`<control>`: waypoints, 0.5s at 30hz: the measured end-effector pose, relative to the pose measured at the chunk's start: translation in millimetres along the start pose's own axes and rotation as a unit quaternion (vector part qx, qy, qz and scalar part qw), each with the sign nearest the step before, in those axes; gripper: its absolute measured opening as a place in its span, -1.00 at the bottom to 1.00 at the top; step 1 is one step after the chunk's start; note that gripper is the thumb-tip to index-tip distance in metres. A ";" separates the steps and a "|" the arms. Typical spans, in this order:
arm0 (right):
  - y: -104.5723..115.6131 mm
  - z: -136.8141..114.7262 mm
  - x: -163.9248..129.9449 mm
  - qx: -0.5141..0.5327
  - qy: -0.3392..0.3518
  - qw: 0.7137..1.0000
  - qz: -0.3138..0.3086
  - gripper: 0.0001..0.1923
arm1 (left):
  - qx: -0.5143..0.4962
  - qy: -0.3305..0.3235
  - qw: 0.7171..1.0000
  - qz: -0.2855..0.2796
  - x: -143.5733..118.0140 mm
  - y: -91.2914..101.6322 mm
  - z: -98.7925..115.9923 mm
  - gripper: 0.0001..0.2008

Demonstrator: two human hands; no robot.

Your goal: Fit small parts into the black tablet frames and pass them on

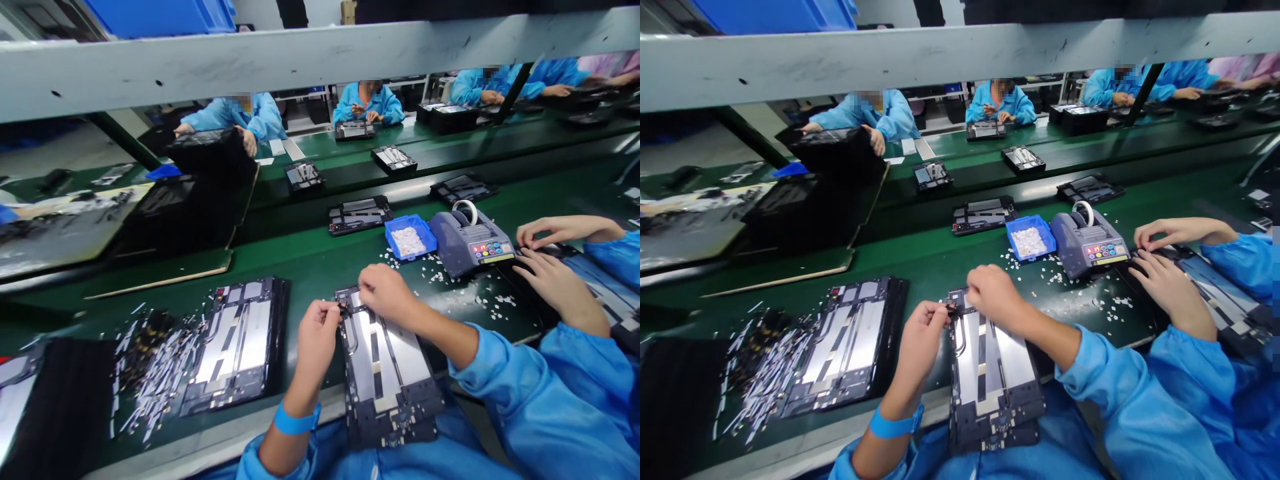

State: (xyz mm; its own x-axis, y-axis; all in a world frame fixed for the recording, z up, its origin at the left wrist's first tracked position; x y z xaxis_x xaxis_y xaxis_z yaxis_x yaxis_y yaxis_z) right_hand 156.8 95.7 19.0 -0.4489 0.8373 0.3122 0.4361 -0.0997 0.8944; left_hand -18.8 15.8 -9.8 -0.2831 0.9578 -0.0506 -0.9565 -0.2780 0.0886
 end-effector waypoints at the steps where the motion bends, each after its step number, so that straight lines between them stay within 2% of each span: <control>1: 8.9 15.1 1.3 -0.004 -0.032 0.999 0.016 -0.85 | -0.008 0.006 1.000 0.000 0.9 0.5 -1.0 -0.86; 5: 39.2 79.5 6.4 -0.085 -0.158 0.982 0.048 -0.86 | -0.033 0.016 0.999 -0.005 4.5 0.6 -8.1 -0.87; 9: 51.8 121.0 10.2 -0.174 -0.245 0.954 0.003 -0.78 | -0.041 0.011 0.999 -0.002 6.9 0.8 -11.0 -0.86; 12: 55.7 123.3 9.8 -0.215 -0.273 0.937 -0.024 -0.73 | -0.010 0.000 1.000 -0.001 5.3 4.1 -5.1 -0.83; 15: 52.4 91.0 8.3 -0.141 -0.219 0.965 -0.008 -0.70 | 0.020 -0.018 1.000 -0.001 3.2 10.7 2.5 -0.78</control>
State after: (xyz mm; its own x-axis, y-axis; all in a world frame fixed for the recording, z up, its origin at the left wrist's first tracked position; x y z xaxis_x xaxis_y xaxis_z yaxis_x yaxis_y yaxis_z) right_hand 246.9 146.3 39.3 -0.0542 0.9808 0.1872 0.1739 -0.1754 0.9690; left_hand -29.7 16.0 -6.6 -0.2782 0.9604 -0.0150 -0.9532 -0.2742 0.1276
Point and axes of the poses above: each hand's wrist, its own x-axis towards the middle knuckle, its own y-axis out of the back of the hand, z = x × y, the point moved 2 cm from there along x, towards the middle knuckle, and after that the axes turned 8 degrees about -x, right-handed, at the moved point
